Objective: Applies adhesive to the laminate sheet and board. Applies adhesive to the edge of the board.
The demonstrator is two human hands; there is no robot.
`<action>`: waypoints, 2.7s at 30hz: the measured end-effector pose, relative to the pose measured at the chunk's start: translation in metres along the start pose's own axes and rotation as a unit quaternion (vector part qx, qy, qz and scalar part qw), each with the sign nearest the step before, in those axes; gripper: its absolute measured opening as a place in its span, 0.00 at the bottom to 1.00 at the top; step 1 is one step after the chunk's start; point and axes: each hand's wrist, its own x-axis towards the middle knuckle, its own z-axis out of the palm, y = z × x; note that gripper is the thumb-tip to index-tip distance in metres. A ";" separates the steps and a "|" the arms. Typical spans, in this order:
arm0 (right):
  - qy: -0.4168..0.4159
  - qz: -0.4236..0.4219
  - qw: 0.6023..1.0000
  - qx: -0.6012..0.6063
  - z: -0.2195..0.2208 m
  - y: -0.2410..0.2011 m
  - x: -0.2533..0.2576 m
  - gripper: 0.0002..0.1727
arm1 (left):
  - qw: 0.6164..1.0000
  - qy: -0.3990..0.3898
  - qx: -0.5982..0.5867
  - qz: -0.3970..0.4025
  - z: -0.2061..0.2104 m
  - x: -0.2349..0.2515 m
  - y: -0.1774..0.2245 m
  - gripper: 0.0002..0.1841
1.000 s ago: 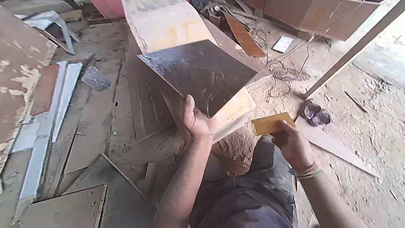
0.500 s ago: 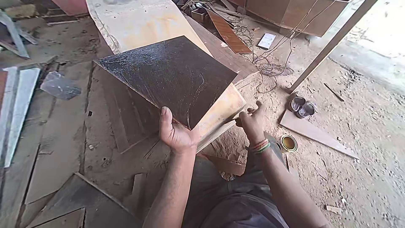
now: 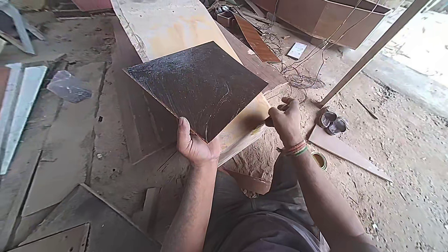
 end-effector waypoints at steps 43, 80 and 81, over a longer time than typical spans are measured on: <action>-0.293 -0.687 0.634 -0.198 -0.023 -0.059 -0.061 0.14 | 0.990 0.102 -0.052 -0.082 0.019 -0.027 0.003 0.15; -0.118 -0.460 0.831 -0.289 -0.004 0.001 0.047 0.14 | 0.923 0.089 0.264 -0.266 -0.009 -0.030 0.037 0.11; -0.123 -0.466 0.831 -0.279 -0.006 0.003 0.043 0.14 | 0.928 0.097 0.268 -0.241 -0.008 -0.033 0.034 0.11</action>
